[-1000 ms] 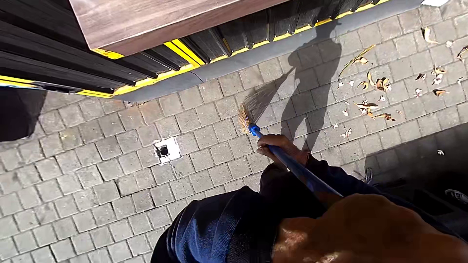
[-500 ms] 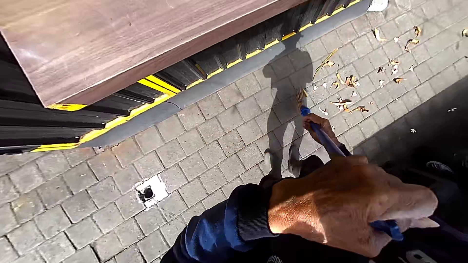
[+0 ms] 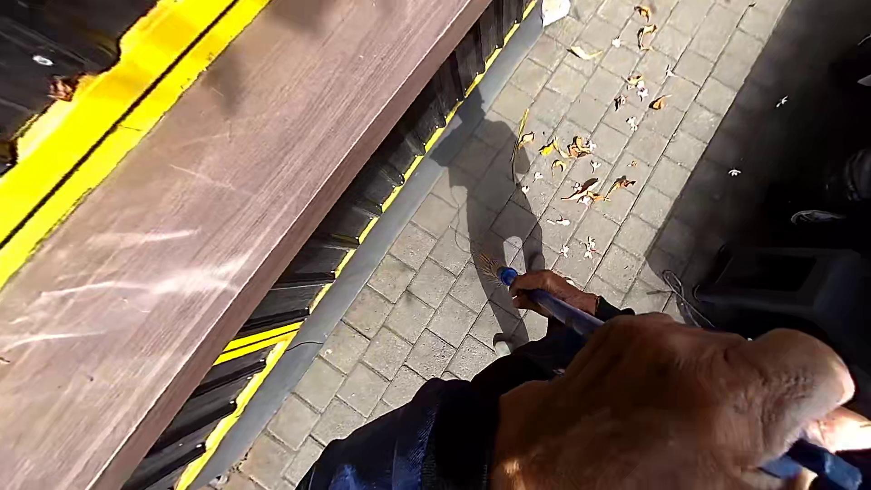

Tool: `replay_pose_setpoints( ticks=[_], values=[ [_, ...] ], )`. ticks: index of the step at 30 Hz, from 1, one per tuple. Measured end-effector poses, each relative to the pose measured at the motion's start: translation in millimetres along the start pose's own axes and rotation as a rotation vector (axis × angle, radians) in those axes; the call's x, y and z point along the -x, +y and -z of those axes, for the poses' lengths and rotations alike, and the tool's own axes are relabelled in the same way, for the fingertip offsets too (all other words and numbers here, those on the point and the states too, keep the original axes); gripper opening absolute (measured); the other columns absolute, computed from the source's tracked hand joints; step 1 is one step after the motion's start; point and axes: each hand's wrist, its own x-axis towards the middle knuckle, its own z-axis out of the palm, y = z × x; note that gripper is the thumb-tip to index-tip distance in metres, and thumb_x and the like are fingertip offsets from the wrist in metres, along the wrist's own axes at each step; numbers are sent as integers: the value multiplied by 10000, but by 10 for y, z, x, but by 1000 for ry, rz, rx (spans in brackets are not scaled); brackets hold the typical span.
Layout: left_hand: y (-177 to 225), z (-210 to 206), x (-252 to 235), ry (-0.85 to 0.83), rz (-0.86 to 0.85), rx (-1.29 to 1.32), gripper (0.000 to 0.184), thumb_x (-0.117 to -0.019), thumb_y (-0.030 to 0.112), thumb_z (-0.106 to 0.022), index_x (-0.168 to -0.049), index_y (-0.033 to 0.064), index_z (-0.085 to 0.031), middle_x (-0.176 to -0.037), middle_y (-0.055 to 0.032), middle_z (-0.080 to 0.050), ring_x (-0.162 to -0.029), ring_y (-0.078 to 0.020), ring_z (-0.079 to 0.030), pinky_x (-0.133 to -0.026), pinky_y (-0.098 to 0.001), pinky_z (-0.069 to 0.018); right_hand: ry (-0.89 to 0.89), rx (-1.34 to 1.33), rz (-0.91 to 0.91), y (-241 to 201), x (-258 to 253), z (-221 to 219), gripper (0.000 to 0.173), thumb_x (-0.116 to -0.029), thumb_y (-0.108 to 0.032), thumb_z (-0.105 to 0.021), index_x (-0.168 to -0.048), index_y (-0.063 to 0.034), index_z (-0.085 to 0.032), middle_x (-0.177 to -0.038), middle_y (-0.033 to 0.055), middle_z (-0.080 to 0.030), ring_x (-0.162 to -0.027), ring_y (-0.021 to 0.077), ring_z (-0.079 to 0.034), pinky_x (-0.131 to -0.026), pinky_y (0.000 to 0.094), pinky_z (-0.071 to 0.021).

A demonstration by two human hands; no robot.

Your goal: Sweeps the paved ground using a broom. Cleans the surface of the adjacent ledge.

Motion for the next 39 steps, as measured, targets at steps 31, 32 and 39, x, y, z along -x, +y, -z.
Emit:
replay_pose_setpoints(
  ticks=[31,32,39],
  values=[
    [-2029,1204,-2988,-156,-93,140,127,-978,88,-656,-918,-19,-686,-735,-61,-632,-655,-113,-596,-580,-274,-474,243,115,-408,1004,-1391,3395,201,-988,-195,-656,-1094,-35,-715,-959,120,-717,-877,213,-682,-835,458,-553],
    [-2116,1273,-3010,-144,-106,175,130,-980,70,-645,-902,-28,-681,-732,-66,-625,-661,-114,-591,-589,-272,-471,296,209,-426,1151,-1380,3578,167,-976,-196,-674,-1077,-72,-720,-946,99,-724,-862,219,-697,-817,482,-569],
    [-2195,1662,-3249,-261,-272,120,95,-930,93,-660,-934,18,-719,-718,-69,-641,-711,-208,-610,-711,-354,-456,631,593,-373,985,-1491,4373,151,-974,-165,-694,-1098,-90,-737,-1058,130,-734,-998,298,-711,-908,552,-552]
  ],
)
